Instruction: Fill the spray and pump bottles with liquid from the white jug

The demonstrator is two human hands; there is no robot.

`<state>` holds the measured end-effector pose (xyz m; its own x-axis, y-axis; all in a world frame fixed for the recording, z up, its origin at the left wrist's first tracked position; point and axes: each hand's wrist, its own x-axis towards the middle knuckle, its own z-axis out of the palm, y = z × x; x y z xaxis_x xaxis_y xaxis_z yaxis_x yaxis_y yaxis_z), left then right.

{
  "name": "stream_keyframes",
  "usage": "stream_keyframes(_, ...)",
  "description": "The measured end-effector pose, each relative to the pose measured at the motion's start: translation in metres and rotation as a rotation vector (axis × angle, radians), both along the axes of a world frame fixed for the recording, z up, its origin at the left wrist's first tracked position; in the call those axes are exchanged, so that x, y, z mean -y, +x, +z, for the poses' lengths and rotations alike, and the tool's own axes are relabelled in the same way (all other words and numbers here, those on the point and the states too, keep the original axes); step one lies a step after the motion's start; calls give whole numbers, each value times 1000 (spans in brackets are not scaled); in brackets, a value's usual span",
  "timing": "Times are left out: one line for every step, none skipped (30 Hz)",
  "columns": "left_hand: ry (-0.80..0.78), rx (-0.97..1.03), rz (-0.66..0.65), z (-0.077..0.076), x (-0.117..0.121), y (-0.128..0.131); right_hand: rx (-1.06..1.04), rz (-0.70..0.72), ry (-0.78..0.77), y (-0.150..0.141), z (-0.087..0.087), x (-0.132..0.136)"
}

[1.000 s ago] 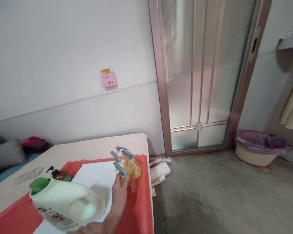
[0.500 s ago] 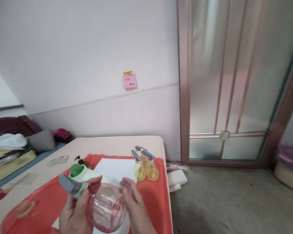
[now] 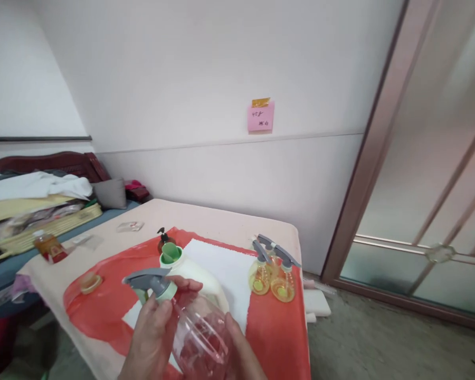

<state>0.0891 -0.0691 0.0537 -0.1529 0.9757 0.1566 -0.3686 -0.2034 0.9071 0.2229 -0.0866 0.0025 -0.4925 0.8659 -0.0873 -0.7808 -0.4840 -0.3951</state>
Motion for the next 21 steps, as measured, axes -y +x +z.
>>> stream_keyframes(-14,5,15,-1,-1,0,22,19,17,-2,-2,-1)
stream_keyframes(-29,8,39,-3,-1,1,35,39,29,-3,-3,-2)
stream_keyframes(-46,4,60,-4,-1,3,41,52,31,-4,-5,-3)
stream_keyframes(-64,-8,72,-5,0,4,41,56,21,-5,-5,-3)
stream_keyframes(-79,-22,74,-5,0,6,38,53,-1,-5,-6,-4)
stream_keyframes(-89,-27,63,-5,1,8,37,49,-26,-5,-6,-4)
stream_keyframes(-94,-18,40,-4,3,9,42,43,-51,-5,-6,-4)
stream_keyframes(-93,4,12,-3,4,10,50,37,-73,-5,-6,-4)
stream_keyframes(-86,36,-14,-2,5,11,64,33,-96,-3,-5,-4)
stream_keyframes(-74,64,-39,-1,6,11,76,32,-115,-2,-4,-4)
stream_keyframes(-59,80,-63,0,7,11,91,36,-127,0,-3,-4)
stream_keyframes(-37,84,-84,0,8,10,108,45,-130,3,-1,-3)
stream_keyframes(-14,80,-104,1,9,9,124,60,-128,5,0,-3)
stream_keyframes(8,72,-125,1,10,8,135,70,-120,7,1,-3)
stream_keyframes(26,62,-143,1,10,7,140,75,-109,9,2,-2)
stream_keyframes(39,51,-156,2,10,6,140,75,-100,9,2,-2)
stream_keyframes(47,43,-163,1,10,4,138,70,-92,9,3,-1)
stream_keyframes(50,35,-163,1,10,3,131,58,-85,8,4,-1)
stream_keyframes(50,26,-153,1,9,3,118,40,-79,6,4,0)
stream_keyframes(51,18,-134,1,8,2,100,21,-73,4,5,0)
stream_keyframes(51,11,-108,0,7,2,82,11,-70,1,5,1)
